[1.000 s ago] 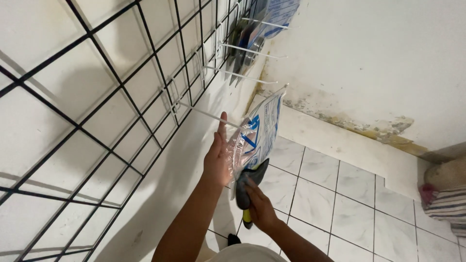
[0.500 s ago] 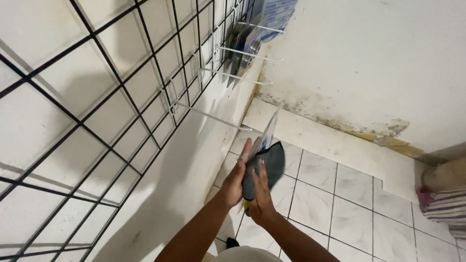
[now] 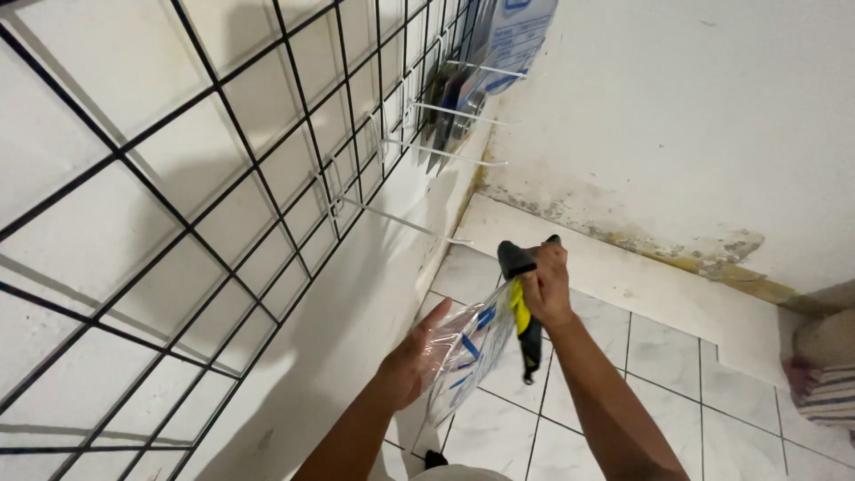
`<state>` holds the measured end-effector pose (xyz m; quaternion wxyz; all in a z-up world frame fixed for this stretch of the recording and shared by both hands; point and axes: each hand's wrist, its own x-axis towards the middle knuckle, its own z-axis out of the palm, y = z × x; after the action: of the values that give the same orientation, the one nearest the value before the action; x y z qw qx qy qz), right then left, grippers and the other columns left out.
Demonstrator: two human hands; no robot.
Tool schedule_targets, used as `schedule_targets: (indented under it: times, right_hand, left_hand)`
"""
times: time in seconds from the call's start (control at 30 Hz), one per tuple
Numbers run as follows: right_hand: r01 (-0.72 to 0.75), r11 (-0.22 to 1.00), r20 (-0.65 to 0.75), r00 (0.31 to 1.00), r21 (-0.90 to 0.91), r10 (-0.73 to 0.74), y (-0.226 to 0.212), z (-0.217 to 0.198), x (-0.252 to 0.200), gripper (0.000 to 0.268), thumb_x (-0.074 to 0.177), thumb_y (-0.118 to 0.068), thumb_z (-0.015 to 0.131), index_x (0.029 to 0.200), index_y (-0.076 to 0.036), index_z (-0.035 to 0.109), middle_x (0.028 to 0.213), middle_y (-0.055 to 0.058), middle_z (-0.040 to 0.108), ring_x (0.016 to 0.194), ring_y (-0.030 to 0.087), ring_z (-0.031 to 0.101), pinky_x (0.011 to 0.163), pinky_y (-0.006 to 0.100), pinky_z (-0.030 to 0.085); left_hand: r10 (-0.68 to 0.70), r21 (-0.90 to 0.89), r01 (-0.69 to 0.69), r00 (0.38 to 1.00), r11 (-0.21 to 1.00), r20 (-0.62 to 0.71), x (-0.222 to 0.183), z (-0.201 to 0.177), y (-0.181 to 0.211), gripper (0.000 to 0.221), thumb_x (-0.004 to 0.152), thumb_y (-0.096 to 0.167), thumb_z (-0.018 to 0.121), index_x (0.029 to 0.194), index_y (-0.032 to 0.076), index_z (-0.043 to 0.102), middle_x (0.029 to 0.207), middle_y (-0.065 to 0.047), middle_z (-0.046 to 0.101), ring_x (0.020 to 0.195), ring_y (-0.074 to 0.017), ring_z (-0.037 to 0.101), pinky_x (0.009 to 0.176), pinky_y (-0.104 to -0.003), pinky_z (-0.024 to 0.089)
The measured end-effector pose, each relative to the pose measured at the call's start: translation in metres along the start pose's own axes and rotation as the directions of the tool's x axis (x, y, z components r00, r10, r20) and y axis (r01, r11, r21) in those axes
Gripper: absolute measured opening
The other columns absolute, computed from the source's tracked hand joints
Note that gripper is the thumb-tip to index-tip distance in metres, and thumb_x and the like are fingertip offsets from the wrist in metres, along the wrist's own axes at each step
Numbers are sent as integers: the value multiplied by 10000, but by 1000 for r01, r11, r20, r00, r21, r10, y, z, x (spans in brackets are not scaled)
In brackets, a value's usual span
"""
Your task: Wiping down a plastic bag containing a car part with a cloth.
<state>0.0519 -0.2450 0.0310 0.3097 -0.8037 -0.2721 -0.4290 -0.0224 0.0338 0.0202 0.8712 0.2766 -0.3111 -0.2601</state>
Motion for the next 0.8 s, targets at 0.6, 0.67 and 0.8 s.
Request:
schedule_targets:
  times: [0.6, 0.67, 0.8]
  right_hand:
    - [249, 968, 273, 929, 34, -249, -42, -10, 8, 363, 978, -348, 691, 777, -51, 637, 610, 136, 564, 514, 366, 596, 513, 462, 479]
    - [272, 962, 291, 918, 28, -269, -44, -5, 9, 360, 984, -362, 678, 786, -64, 639, 618, 120, 571, 528, 343, 604, 524, 451, 481]
    - [274, 962, 281, 924, -11, -260, -48, 2, 11, 372, 1002, -403, 647, 825, -77, 668, 640, 93, 606, 551, 313, 640, 558, 437, 505]
  left_hand:
    - [-132, 905, 426, 898, 17, -420, 16, -8, 120, 710, 879, 482, 742, 1522, 277, 521, 1445, -31, 638, 1356, -280, 569, 1215, -456, 301]
    - [-254, 914, 390, 878, -111, -406, 27, 0, 97, 721, 908, 486, 701, 1556, 288, 454, 1421, -63, 642, 1314, -343, 587, 1201, -510, 320]
    - [-306, 955, 190, 917, -228, -255, 22, -14, 46, 296, 1044, 354, 535, 1239, 201, 696, 794, -111, 757, 753, -384, 750, 774, -495, 586]
